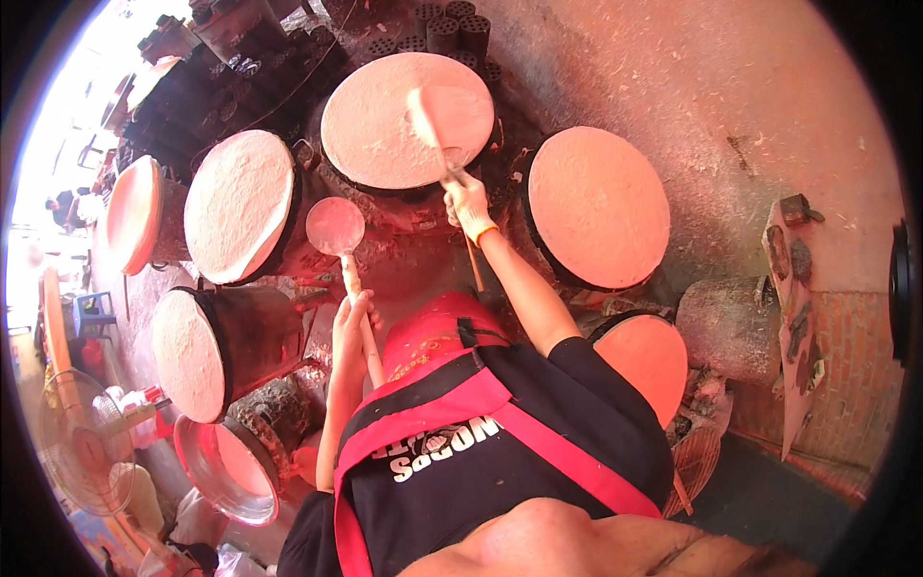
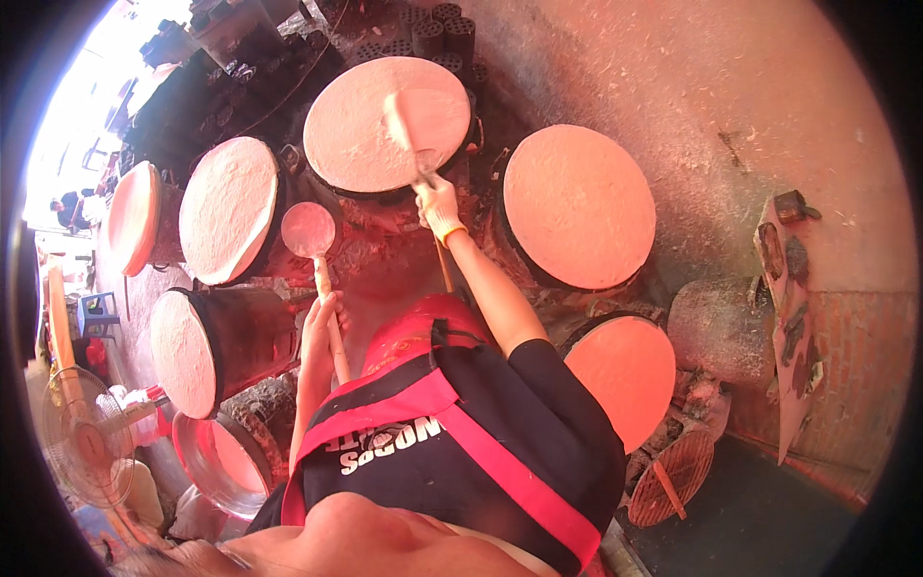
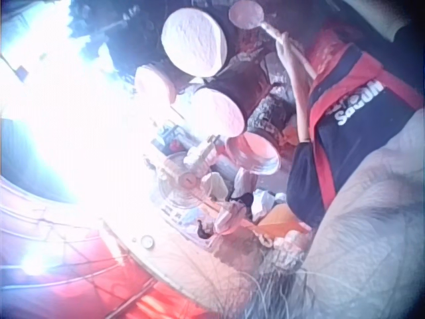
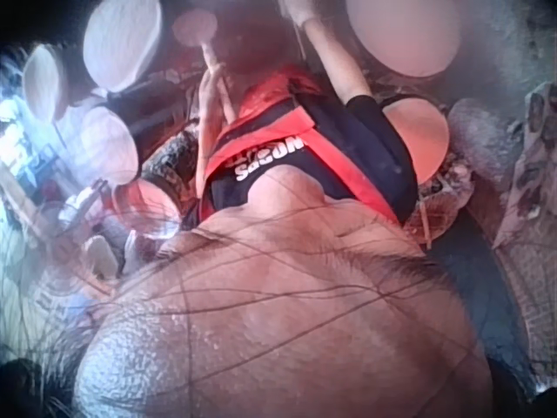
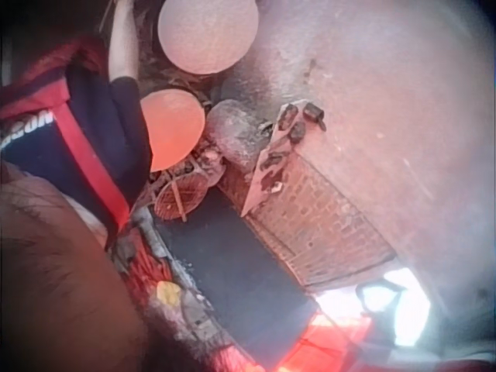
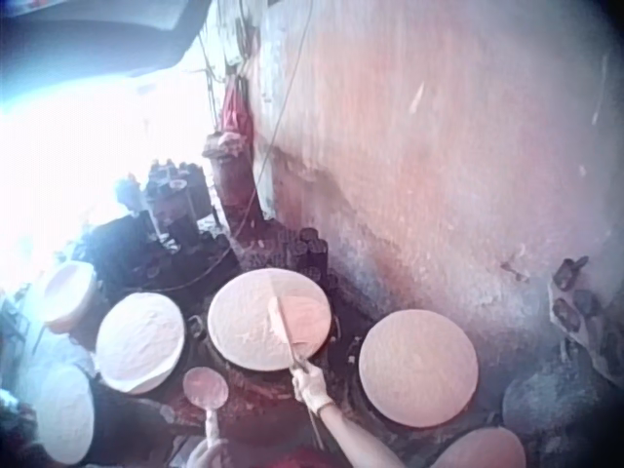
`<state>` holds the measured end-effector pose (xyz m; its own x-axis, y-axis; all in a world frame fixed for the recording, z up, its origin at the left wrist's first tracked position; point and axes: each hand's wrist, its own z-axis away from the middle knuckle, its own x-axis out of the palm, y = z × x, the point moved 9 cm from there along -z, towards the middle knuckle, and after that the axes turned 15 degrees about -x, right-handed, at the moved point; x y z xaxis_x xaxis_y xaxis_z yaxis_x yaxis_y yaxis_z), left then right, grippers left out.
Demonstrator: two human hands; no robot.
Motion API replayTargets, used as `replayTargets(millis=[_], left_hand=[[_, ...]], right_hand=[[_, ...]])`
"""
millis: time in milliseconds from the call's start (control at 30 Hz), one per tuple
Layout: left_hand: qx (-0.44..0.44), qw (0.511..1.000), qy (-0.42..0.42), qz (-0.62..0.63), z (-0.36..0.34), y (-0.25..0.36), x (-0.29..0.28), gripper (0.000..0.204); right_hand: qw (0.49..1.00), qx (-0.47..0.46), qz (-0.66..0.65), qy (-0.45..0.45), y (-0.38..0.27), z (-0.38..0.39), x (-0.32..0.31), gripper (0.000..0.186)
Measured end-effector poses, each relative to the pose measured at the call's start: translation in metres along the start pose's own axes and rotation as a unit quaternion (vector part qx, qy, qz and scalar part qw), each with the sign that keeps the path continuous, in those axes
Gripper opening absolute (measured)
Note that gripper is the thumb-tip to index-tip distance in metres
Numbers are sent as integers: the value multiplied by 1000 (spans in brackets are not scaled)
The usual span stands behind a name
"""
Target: The person prepares wrappers by spreading batter onto hot circular surfaces and removing the cooked wrappers using a stick.
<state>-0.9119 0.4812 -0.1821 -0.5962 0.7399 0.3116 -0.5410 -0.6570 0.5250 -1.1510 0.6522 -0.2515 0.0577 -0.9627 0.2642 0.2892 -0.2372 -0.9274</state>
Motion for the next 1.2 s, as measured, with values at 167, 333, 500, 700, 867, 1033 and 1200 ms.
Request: replayTargets(millis=[167, 333, 500, 700, 867, 1033, 1200], left_hand=[[-15, 999, -36, -3, -1, 6, 4, 16], [-53, 996, -75, -3, -2, 0, 11, 14], [-67, 995, -73, -19, -6, 1, 24, 12], [1, 995, -42, -92, -55, 40, 37, 13], [65, 976, -33, -204, -145, 92, 67, 16], [-28, 986, 42, -161, -181, 69, 118, 3], [-137, 952, -274, 17, -165, 81, 137, 8]], right_hand=[[995, -61, -5, 84, -20, -1, -52, 36], [1000, -15, -6, 18, 2, 2, -29, 26], [998, -31, 41, 32, -33, -65, -66, 36], [984, 27, 125, -126, -34, 4, -67, 39], [998, -48, 27, 38, -16, 30, -99, 37], [999, 39, -9, -14, 15, 44, -43, 38], [986, 95, -73, -120, 10, 59, -2, 37]])
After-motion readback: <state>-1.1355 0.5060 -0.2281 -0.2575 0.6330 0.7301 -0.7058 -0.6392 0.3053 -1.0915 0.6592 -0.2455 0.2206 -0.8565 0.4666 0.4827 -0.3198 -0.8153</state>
